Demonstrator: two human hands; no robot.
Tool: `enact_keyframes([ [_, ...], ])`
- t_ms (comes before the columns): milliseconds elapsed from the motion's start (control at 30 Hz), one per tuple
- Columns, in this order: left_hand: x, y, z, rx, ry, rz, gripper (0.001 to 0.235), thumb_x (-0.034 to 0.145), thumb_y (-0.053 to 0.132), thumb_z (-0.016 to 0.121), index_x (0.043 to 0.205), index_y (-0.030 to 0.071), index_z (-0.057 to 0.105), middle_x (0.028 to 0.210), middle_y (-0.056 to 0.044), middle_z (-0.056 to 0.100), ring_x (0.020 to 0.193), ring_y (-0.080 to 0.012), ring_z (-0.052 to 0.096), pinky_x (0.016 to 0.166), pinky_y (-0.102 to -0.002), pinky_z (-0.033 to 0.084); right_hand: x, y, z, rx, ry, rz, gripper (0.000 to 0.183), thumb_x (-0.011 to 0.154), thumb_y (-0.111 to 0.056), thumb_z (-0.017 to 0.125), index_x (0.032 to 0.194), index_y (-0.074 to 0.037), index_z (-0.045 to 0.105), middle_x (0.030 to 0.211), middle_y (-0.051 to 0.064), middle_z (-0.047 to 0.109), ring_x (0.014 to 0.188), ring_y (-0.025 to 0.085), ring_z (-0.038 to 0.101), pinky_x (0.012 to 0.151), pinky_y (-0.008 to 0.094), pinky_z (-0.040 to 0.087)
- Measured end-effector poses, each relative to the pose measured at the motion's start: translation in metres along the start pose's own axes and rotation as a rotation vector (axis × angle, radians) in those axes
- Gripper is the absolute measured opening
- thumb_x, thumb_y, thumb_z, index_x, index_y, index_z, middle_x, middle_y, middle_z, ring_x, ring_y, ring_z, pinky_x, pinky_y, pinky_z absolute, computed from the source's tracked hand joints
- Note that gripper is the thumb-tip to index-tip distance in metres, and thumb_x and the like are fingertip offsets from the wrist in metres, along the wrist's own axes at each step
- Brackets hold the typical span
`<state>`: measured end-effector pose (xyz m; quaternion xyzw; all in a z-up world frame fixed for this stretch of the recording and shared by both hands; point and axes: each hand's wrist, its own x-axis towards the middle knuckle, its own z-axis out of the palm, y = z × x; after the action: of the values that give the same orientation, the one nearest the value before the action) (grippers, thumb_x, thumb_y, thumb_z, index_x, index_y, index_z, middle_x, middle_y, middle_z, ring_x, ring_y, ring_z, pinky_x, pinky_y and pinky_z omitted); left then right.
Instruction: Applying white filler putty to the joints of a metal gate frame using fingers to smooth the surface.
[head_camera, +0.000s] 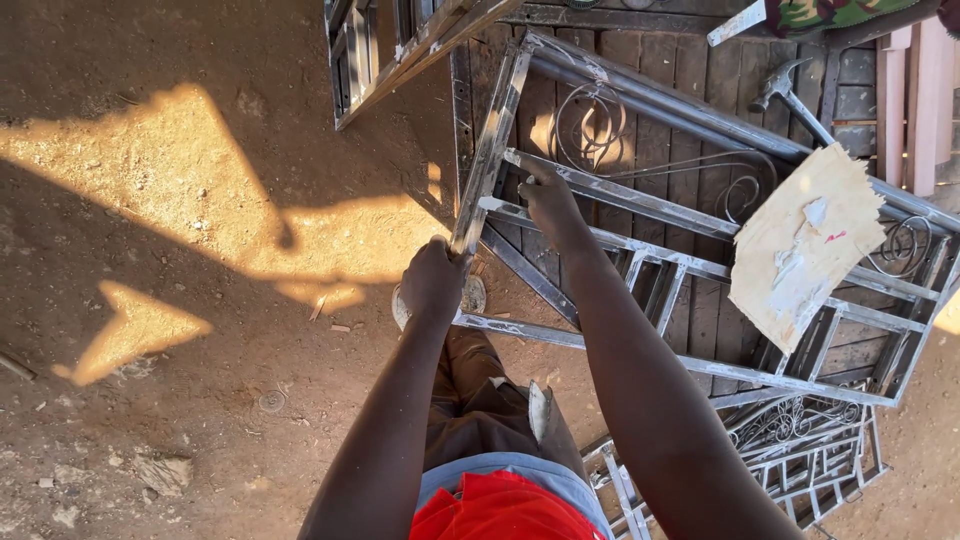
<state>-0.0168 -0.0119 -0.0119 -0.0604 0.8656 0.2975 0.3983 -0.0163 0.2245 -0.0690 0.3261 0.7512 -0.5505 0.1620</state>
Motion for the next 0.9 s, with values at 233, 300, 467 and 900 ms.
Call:
enact_keyframes([
  [233,0.005,0.0,-0.002,0.031,-0.002,-0.001,0.027,0.094,0.042,0.07,0.102,0.016,0.069,0.105,-0.011,0.075,0.108,-0.0415,0.073,0.093,-0.057,0.057,-0.064,-0.087,0.028,-0.001,0.144,-0.165,0.059,0.102,-0.006,0.043,0.159,-0.008,0.03,0.157,0.036,0.023,0.141,0.063,0.03,0.101,0.074,0.041],
  [300,-0.002,0.003,-0.006,-0.013,-0.001,0.016,0.025,0.095,0.037,0.071,0.103,0.012,0.07,0.105,-0.014,0.075,0.107,-0.0442,0.072,0.092,-0.058,0.057,-0.054,-0.065,0.033,-0.251,0.177,-0.185,0.062,0.1,-0.003,0.045,0.159,-0.017,0.04,0.155,0.029,0.031,0.139,0.061,0.034,0.106,0.069,0.043],
  [467,0.011,-0.006,0.003,-0.003,-0.022,0.013,0.028,0.096,0.039,0.069,0.104,0.013,0.07,0.106,-0.014,0.075,0.109,-0.0444,0.072,0.094,-0.059,0.056,-0.04,-0.072,0.038,-0.827,0.261,-0.327,0.058,0.093,-0.004,0.053,0.146,-0.027,0.057,0.127,0.016,0.048,0.109,0.045,0.059,0.081,0.056,0.056],
  [900,0.002,0.003,-0.004,0.106,-0.041,0.042,0.033,0.098,0.042,0.064,0.11,0.012,0.07,0.112,-0.015,0.074,0.113,-0.0441,0.071,0.097,-0.059,0.056,-0.088,-0.095,0.037,-0.228,0.03,-0.353,0.04,0.094,-0.003,0.051,0.13,-0.01,0.066,0.124,0.025,0.048,0.111,0.055,0.058,0.086,0.056,0.053],
])
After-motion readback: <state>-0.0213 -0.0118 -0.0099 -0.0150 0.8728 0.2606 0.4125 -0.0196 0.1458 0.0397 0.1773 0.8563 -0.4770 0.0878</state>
